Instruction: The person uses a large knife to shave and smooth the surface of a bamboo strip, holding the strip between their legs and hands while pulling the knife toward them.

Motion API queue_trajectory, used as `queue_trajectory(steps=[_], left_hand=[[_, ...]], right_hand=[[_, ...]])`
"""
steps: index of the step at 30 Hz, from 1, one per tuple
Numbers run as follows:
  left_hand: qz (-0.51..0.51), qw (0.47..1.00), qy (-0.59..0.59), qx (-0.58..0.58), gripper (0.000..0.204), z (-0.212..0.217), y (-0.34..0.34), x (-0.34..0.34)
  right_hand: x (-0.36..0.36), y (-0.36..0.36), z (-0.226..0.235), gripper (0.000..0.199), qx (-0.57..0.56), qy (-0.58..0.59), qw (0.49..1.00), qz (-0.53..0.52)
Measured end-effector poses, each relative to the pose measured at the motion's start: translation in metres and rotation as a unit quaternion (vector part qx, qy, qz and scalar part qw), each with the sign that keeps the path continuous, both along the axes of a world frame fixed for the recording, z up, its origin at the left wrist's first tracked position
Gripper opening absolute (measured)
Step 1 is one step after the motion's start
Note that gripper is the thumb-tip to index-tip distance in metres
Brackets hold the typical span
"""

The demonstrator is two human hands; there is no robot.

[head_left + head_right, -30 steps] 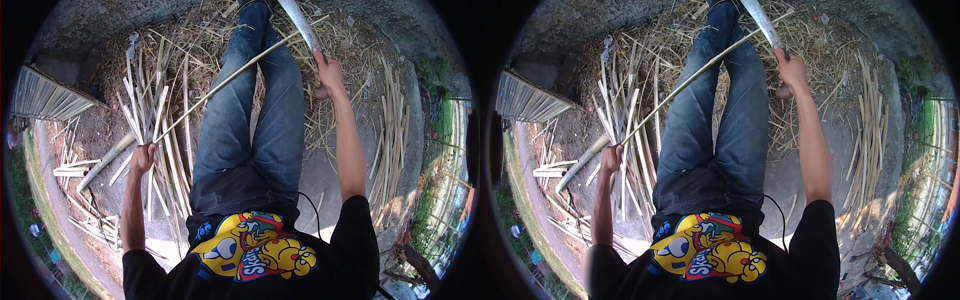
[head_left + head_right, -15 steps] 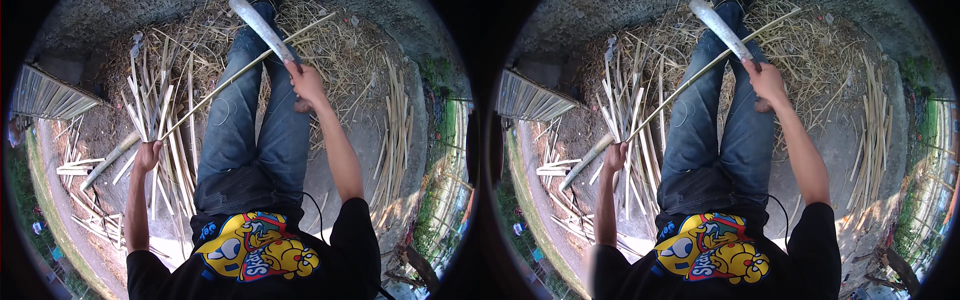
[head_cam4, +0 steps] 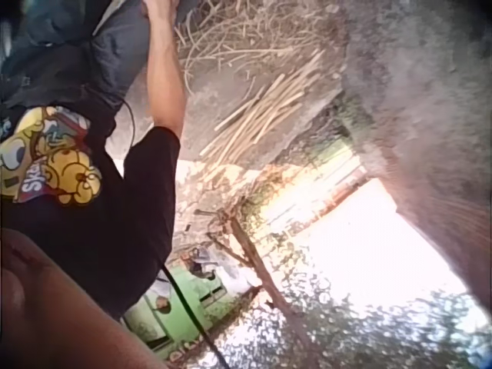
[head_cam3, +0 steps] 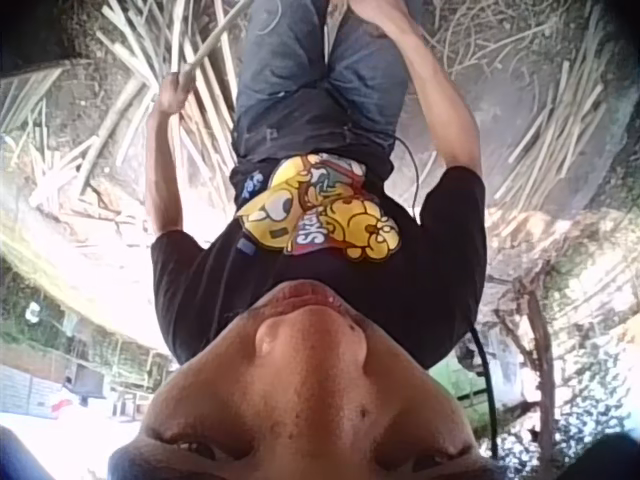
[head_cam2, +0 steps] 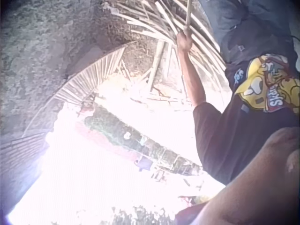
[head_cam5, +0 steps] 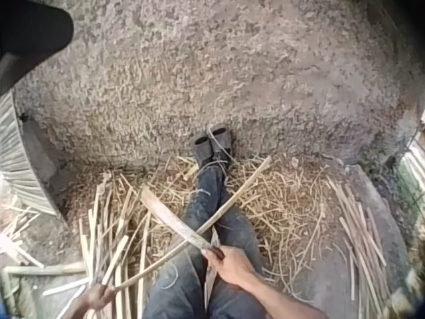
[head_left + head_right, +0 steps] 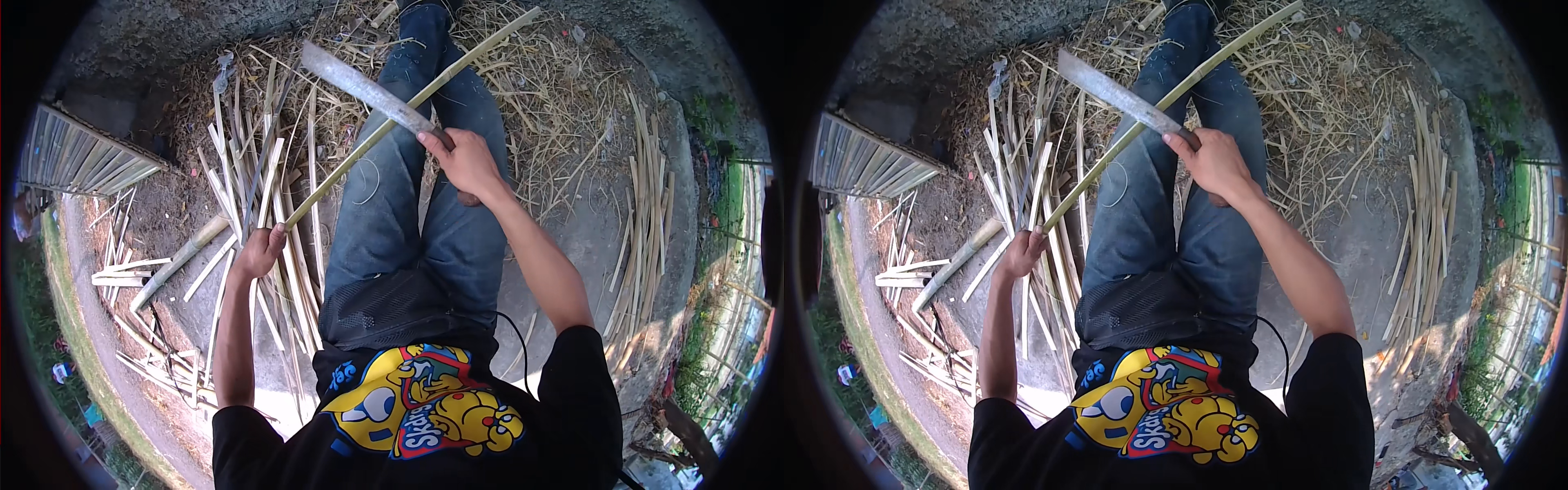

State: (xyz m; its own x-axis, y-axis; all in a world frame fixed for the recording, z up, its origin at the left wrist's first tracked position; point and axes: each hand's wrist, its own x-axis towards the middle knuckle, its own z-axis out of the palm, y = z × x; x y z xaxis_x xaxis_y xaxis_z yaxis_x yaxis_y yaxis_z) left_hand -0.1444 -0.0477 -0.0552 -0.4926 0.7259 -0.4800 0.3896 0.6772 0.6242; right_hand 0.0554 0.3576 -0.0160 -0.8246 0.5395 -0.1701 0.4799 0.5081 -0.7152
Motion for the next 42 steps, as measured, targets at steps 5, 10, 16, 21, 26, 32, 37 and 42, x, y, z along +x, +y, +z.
queue_trajectory(steps=[5, 10, 16, 21, 26, 32, 37, 42], left_hand=[[0.01, 0.999, -0.032, -0.009, 0.078, -0.003, -0.007, 0.003], [0.041, 0.995, -0.089, -0.027, 0.077, 0.0, -0.007, 0.01], [0.02, 0.999, -0.026, -0.031, 0.081, -0.004, -0.032, 0.005], [-0.007, 0.999, 0.041, -0.001, 0.076, 0.0, -0.028, -0.004], [-0.017, 0.999, 0.039, -0.006, 0.076, 0.008, 0.011, -0.001], [-0.027, 0.999, 0.044, 0.001, 0.076, 0.01, 0.013, -0.006], [-0.019, 0.998, 0.053, 0.006, 0.076, 0.019, -0.001, 0.001], [0.006, 0.999, 0.046, 0.002, 0.077, 0.025, 0.052, 0.032]], right_hand=[[-0.017, 0.094, 0.002, 0.058, -0.106, 0.043, 0.956, -0.27], [-0.002, 0.084, -0.018, 0.055, -0.188, 0.064, 0.948, -0.251], [0.013, 0.078, -0.023, 0.054, -0.217, 0.083, 0.942, -0.241], [0.007, 0.132, -0.006, 0.052, -0.22, 0.111, 0.916, -0.317], [0.009, 0.092, 0.004, 0.059, -0.229, 0.04, 0.952, -0.199], [0.014, 0.002, -0.014, 0.062, -0.068, 0.007, 0.998, 0.004], [-0.005, 0.079, 0.0, 0.061, -0.18, 0.031, 0.952, -0.244], [0.006, 0.008, -0.008, 0.061, -0.154, -0.019, 0.984, -0.085]])
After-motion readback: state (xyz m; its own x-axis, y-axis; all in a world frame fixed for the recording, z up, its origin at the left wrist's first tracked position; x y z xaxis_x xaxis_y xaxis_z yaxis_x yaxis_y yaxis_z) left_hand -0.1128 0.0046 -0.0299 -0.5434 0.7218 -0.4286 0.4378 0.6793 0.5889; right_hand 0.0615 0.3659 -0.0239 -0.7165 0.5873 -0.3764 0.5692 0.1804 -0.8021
